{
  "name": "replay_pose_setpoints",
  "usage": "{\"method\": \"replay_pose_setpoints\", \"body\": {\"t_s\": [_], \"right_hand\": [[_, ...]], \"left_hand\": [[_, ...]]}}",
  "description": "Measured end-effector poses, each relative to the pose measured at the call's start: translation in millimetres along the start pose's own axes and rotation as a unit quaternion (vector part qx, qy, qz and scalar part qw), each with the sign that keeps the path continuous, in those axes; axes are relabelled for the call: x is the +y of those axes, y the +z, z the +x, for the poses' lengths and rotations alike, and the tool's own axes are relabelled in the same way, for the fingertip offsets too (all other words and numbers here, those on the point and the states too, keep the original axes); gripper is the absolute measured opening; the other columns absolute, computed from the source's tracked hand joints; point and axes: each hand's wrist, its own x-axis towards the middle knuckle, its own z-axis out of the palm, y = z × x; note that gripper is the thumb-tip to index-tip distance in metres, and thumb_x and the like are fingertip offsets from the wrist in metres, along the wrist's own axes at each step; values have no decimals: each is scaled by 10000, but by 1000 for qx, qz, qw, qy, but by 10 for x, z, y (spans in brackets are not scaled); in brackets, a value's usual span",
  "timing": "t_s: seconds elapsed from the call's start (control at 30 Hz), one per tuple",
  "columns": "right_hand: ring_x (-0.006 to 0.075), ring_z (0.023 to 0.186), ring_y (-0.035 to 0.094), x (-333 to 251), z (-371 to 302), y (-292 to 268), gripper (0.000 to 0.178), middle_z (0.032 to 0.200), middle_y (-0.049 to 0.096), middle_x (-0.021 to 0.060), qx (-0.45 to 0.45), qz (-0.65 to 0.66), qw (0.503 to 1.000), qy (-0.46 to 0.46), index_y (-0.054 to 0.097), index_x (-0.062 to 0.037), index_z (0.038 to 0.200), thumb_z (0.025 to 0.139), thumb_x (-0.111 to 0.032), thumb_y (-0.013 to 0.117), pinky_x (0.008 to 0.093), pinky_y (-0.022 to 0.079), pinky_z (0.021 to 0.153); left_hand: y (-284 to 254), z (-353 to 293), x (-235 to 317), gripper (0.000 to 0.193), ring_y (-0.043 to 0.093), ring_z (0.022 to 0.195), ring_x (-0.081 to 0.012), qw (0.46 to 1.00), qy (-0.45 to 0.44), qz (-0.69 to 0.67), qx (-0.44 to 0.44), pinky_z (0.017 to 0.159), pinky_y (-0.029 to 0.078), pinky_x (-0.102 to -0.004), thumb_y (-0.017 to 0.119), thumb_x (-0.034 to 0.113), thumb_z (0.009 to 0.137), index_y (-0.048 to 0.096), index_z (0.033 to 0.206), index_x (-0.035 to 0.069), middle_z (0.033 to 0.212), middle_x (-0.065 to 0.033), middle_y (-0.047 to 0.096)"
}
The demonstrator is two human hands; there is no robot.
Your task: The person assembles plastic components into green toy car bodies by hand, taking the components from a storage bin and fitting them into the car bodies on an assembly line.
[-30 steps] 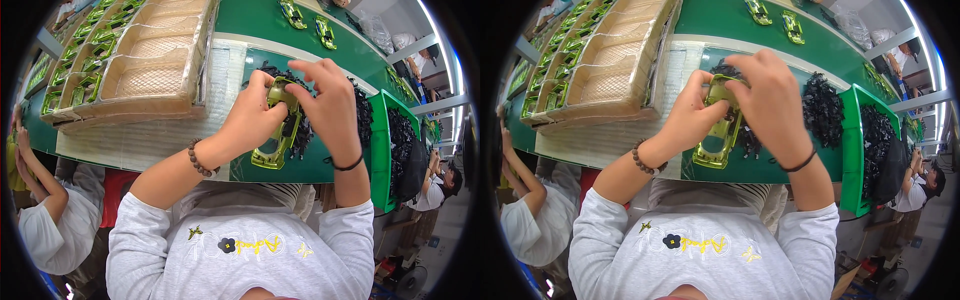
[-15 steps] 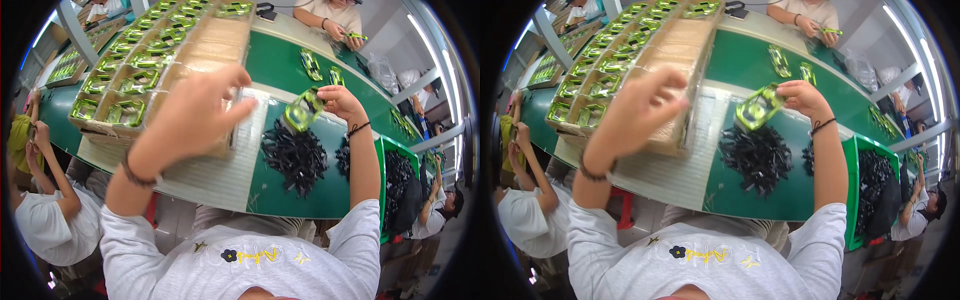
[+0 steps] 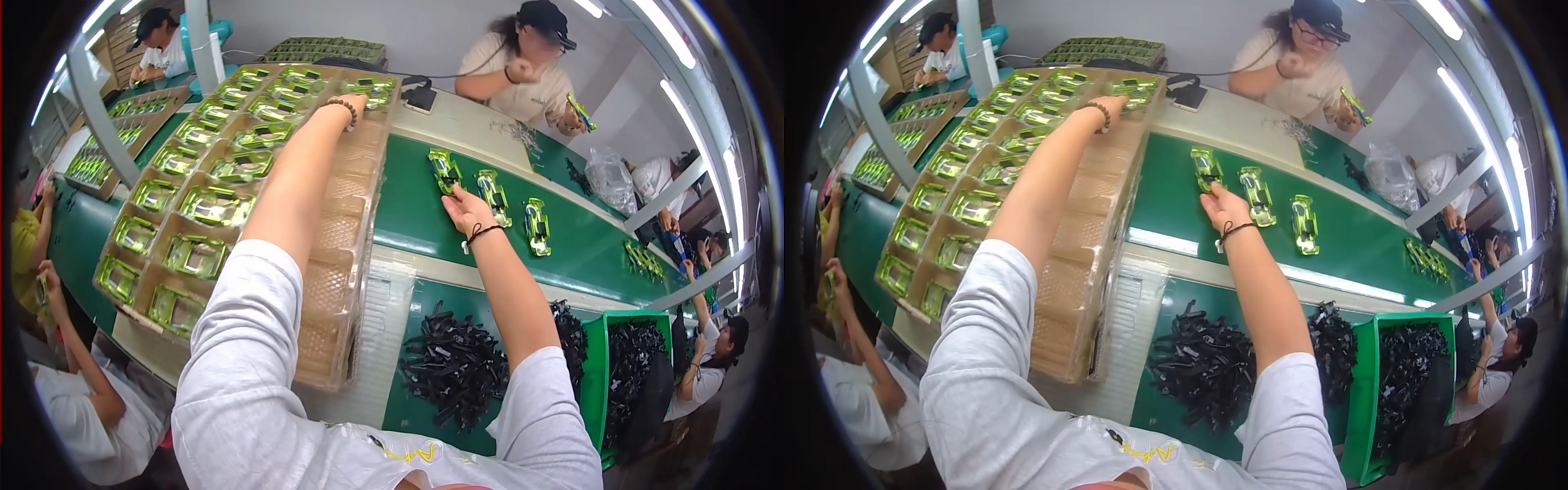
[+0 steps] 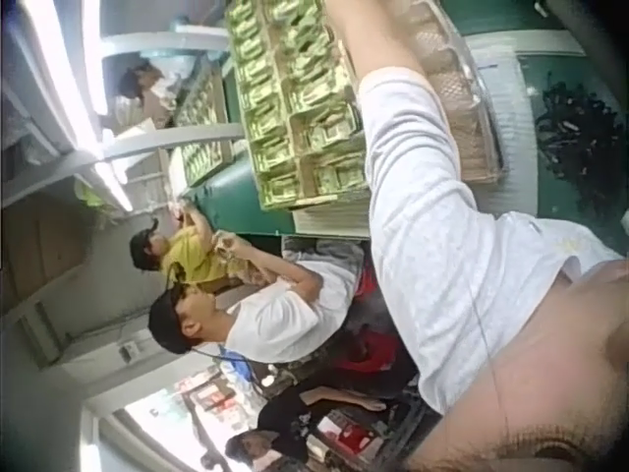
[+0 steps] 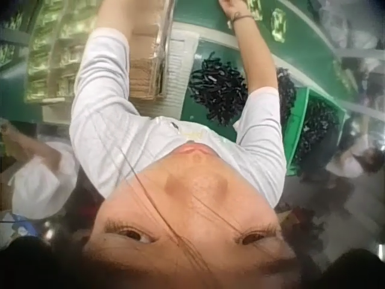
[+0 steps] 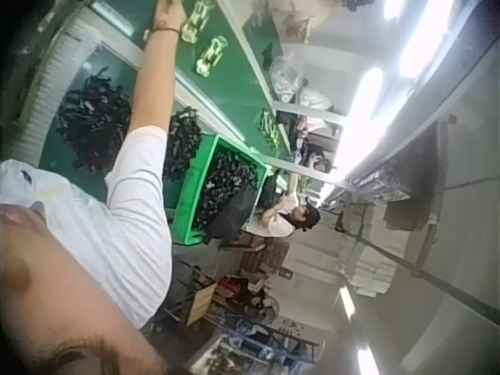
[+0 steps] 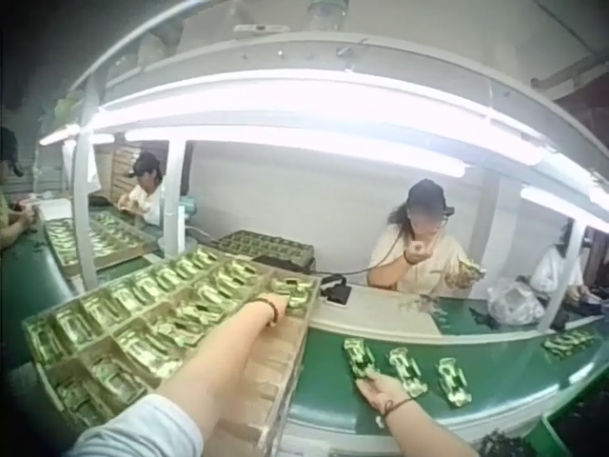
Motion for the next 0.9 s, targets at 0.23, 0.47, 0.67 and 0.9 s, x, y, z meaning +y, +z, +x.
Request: {"method": "replay_pose_setpoints", "body": {"t_s": [0.23,0.47,0.67,0.9], "right_hand": [[170,833,600,-458,-1558,-439,236,971,620,76,-135,-209,962,-115,546,-55,1033,891,-233,605,310,499,695],[86,788,601,-767,-2698,-1815,171,913,649,34,-51,-377,885,-269,594,-35,997,884,-162,613,209,473,683],[104,727,603,-529,-3322,-2488,170,876,660,48,3,-574,786,-229,641,-3,945,804,-93,670,240,485,687],[271,816,613,-69,-3305,-2511,181,867,628,80,76,-743,556,-366,687,-72,871,739,-196,701,368,497,715]], "left_hand": [[132,324,-388,227,574,988,-394,945,-11,-138,296,848,465,-458,476,188,888,532,987,-8,1043,-267,584],[-1016,-1083,468,1000,464,1127,-280,935,93,-173,296,963,394,-336,774,523,669,302,1285,-108,1237,-201,371],[-944,-3126,1597,581,543,905,-88,840,215,-495,55,734,490,-209,691,79,782,391,1277,34,1000,-13,537],[-175,-3893,2359,143,566,1085,-272,796,482,-268,250,1090,100,-630,672,64,672,570,755,121,937,-36,613]]}}
